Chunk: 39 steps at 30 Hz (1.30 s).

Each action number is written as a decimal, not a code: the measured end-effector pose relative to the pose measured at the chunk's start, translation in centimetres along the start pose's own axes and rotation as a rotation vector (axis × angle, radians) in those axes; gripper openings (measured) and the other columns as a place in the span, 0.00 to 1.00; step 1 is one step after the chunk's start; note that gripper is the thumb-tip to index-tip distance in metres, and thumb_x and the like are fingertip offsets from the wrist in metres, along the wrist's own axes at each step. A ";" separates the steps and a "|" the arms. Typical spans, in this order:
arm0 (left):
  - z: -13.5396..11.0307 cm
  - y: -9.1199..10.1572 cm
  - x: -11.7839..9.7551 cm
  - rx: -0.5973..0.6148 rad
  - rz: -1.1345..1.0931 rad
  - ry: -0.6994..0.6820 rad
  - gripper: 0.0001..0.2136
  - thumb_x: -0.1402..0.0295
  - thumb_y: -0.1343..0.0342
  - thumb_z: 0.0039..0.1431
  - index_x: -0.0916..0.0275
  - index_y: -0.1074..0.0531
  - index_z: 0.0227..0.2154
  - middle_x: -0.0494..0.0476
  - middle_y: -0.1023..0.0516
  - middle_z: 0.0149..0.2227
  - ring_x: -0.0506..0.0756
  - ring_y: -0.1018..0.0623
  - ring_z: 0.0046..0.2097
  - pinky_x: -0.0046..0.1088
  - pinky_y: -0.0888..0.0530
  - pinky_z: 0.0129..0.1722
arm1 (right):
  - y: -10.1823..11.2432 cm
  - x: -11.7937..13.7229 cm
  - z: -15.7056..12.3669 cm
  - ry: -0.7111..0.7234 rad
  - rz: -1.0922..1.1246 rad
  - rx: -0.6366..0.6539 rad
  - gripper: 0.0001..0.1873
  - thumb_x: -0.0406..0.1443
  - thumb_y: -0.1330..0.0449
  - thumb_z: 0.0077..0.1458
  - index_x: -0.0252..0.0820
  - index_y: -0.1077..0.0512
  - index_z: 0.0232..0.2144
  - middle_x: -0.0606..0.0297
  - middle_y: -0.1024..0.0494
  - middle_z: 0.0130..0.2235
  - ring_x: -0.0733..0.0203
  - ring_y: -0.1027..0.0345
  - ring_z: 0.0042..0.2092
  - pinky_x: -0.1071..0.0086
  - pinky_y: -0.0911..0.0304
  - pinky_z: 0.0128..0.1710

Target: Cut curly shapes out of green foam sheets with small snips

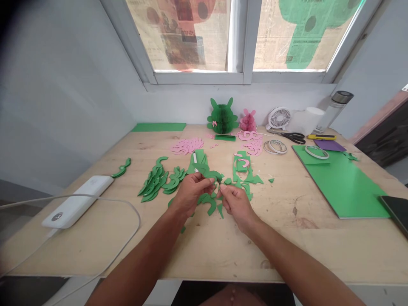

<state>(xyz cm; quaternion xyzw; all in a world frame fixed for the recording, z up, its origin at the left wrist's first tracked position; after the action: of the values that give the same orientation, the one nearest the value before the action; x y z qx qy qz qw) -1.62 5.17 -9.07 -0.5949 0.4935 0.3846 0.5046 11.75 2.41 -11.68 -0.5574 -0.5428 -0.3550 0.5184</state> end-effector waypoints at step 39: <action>-0.2 -0.1 -0.5 0.031 -0.049 0.015 0.12 0.66 0.36 0.38 0.62 0.36 0.17 0.49 0.30 0.17 0.48 0.32 0.21 0.25 0.34 0.24 | -0.2 0.3 -0.2 -0.016 -0.010 -0.011 0.24 0.55 0.43 0.50 0.39 0.33 0.23 0.77 0.46 0.12 0.72 0.61 0.15 0.73 0.65 0.16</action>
<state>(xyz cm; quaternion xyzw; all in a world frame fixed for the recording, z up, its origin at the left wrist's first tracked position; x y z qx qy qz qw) -1.62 5.12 -8.52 -0.6017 0.4884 0.3599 0.5196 11.62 2.26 -11.34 -0.5603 -0.5477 -0.3562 0.5090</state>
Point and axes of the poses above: each hand's wrist, its own z-axis towards the middle knuckle, its own y-axis out of the back of the hand, x = y × z, the point moved 2 cm from there along z, towards the middle knuckle
